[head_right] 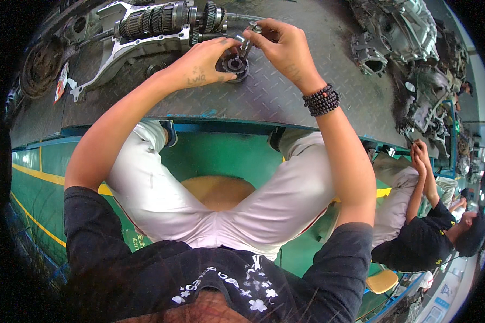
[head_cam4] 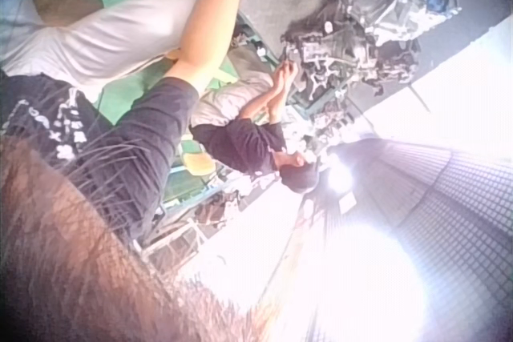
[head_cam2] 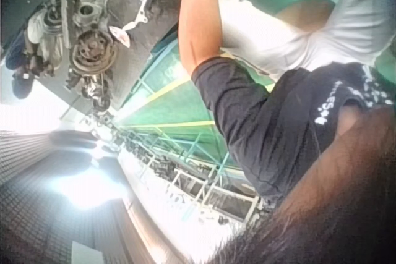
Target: The person assembles a transmission gear assembly by hand, placing gears and bearings onto a shaft and securing them with a snap ring tool.
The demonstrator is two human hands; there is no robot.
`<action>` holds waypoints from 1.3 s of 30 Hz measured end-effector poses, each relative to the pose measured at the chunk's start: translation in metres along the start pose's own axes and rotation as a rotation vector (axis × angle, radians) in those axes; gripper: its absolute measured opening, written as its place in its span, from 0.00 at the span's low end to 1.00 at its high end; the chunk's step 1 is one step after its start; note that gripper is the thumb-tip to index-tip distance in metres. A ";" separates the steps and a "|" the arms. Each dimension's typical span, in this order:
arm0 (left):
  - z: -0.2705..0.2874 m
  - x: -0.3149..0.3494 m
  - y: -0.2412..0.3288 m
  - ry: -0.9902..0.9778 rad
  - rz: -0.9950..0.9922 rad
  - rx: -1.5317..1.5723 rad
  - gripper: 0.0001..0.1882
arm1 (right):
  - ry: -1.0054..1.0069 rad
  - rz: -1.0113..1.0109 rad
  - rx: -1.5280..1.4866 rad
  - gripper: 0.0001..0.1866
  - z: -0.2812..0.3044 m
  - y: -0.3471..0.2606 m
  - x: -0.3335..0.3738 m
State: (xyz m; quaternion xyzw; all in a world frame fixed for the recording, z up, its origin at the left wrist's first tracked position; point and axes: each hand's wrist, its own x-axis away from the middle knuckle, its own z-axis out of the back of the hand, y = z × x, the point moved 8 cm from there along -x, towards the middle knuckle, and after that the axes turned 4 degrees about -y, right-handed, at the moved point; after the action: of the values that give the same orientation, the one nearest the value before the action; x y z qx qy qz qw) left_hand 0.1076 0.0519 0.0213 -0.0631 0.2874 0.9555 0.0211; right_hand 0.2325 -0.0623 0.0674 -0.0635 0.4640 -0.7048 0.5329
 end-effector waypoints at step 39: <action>0.000 -0.005 0.001 0.056 -0.077 -0.100 0.36 | -0.108 -0.063 0.077 0.23 -0.003 0.003 0.001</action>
State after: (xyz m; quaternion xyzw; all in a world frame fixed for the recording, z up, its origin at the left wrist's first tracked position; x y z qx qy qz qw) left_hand 0.1123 0.0508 0.0229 -0.1017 0.2370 0.9650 0.0469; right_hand 0.2319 -0.0610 0.0633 -0.0956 0.4050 -0.7341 0.5366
